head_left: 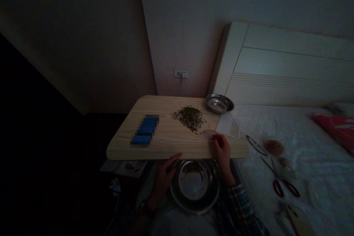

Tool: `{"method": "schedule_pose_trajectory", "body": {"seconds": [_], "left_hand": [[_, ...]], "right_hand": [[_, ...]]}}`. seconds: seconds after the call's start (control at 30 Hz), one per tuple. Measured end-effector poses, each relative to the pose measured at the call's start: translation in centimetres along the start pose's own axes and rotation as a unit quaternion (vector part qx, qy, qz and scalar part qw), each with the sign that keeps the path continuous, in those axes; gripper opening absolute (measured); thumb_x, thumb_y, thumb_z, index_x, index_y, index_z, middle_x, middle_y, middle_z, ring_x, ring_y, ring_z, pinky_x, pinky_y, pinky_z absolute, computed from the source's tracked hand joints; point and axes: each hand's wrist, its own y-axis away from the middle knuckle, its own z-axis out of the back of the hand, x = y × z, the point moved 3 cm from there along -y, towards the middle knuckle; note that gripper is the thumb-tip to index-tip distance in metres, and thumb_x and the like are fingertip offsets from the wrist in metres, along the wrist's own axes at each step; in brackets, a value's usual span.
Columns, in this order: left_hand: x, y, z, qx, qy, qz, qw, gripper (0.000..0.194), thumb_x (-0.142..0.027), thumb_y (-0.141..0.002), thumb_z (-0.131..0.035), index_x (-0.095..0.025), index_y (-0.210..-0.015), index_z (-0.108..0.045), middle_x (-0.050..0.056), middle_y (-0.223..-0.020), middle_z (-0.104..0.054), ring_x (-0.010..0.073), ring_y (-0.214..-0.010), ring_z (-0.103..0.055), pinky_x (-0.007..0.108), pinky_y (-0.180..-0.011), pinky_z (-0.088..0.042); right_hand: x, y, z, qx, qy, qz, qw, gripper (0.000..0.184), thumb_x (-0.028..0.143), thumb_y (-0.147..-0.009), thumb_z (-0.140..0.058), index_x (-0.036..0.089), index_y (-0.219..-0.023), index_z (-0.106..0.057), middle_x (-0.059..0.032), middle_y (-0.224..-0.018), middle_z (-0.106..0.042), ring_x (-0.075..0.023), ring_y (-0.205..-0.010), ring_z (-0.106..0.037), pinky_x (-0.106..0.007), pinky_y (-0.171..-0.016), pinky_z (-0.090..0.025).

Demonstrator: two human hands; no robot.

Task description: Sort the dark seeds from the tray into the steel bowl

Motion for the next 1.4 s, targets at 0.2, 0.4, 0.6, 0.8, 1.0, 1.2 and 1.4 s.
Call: {"method": "schedule_pose_trajectory", "body": {"seconds": [0.2, 0.4, 0.6, 0.8, 1.0, 1.2, 1.4], "left_hand": [[0.03, -0.03, 0.01, -0.006, -0.002, -0.007, 1.000, 0.041, -0.014, -0.074, -0.047, -0.024, -0.112, -0.059, 0.001, -0.118, -0.062, 0.0180, -0.112, -0.054, 0.035, -0.101, -0.039], [-0.02, -0.12, 0.00, -0.006, -0.003, -0.003, 1.000, 0.044, -0.010, -0.072, -0.047, -0.022, -0.112, -0.060, 0.002, -0.118, -0.062, 0.0177, -0.112, -0.054, 0.034, -0.101, -0.038], [-0.13, -0.08, 0.05, -0.006, -0.010, -0.009, 1.000, 0.045, -0.009, -0.071, -0.046, -0.022, -0.112, -0.060, 0.001, -0.118, -0.062, 0.0176, -0.112, -0.054, 0.034, -0.101, -0.038], [-0.30, -0.08, 0.05, -0.003, -0.009, -0.007, 1.000, 0.046, -0.008, -0.071, -0.046, -0.022, -0.113, -0.059, 0.001, -0.118, -0.062, 0.0173, -0.112, -0.053, 0.034, -0.102, -0.037], [0.05, -0.17, 0.01, -0.008, 0.002, -0.010, 1.000, 0.042, -0.012, -0.073, -0.047, -0.022, -0.111, -0.060, 0.002, -0.118, -0.062, 0.0182, -0.112, -0.054, 0.036, -0.102, -0.037], [0.16, -0.17, -0.02, -0.002, 0.011, -0.011, 1.000, 0.042, -0.013, -0.073, -0.048, -0.022, -0.113, -0.059, 0.003, -0.119, -0.062, 0.0186, -0.112, -0.054, 0.036, -0.102, -0.038], [-0.08, -0.11, -0.06, -0.005, 0.010, -0.006, 1.000, 0.042, -0.012, -0.072, -0.048, -0.022, -0.111, -0.060, 0.002, -0.118, -0.062, 0.0183, -0.112, -0.054, 0.035, -0.101, -0.038]], "right_hand": [[-0.25, -0.27, -0.41, -0.013, 0.057, 0.004, 0.998, 0.025, 0.030, -0.079, -0.045, 0.016, -0.093, -0.059, -0.0074, -0.088, -0.066, -0.0191, -0.079, -0.060, -0.031, -0.073, -0.044], [-0.10, -0.23, -0.68, -0.004, 0.112, 0.017, 0.994, 0.026, 0.033, -0.081, -0.044, 0.016, -0.093, -0.060, -0.0084, -0.088, -0.066, -0.0200, -0.078, -0.059, -0.031, -0.071, -0.043], [0.00, -0.13, -0.62, 0.020, 0.116, 0.030, 0.993, 0.023, 0.031, -0.081, -0.045, 0.017, -0.091, -0.059, -0.0066, -0.085, -0.066, -0.0192, -0.076, -0.059, -0.029, -0.069, -0.043], [0.13, -0.15, -0.63, 0.022, 0.120, 0.031, 0.992, 0.020, 0.029, -0.080, -0.045, 0.017, -0.089, -0.059, -0.0061, -0.083, -0.066, -0.0188, -0.075, -0.059, -0.029, -0.069, -0.043], [0.02, -0.04, -0.61, 0.030, 0.126, 0.031, 0.991, 0.020, 0.030, -0.081, -0.045, 0.017, -0.088, -0.059, -0.0059, -0.083, -0.066, -0.0192, -0.076, -0.059, -0.029, -0.069, -0.043], [0.01, 0.07, -0.53, 0.037, 0.132, 0.039, 0.990, 0.020, 0.029, -0.081, -0.045, 0.017, -0.088, -0.059, -0.0057, -0.083, -0.066, -0.0189, -0.074, -0.058, -0.029, -0.068, -0.043], [0.15, 0.14, -0.56, 0.038, 0.124, 0.036, 0.991, 0.019, 0.029, -0.081, -0.045, 0.018, -0.089, -0.058, -0.0052, -0.084, -0.065, -0.0185, -0.076, -0.059, -0.029, -0.069, -0.043]]}}
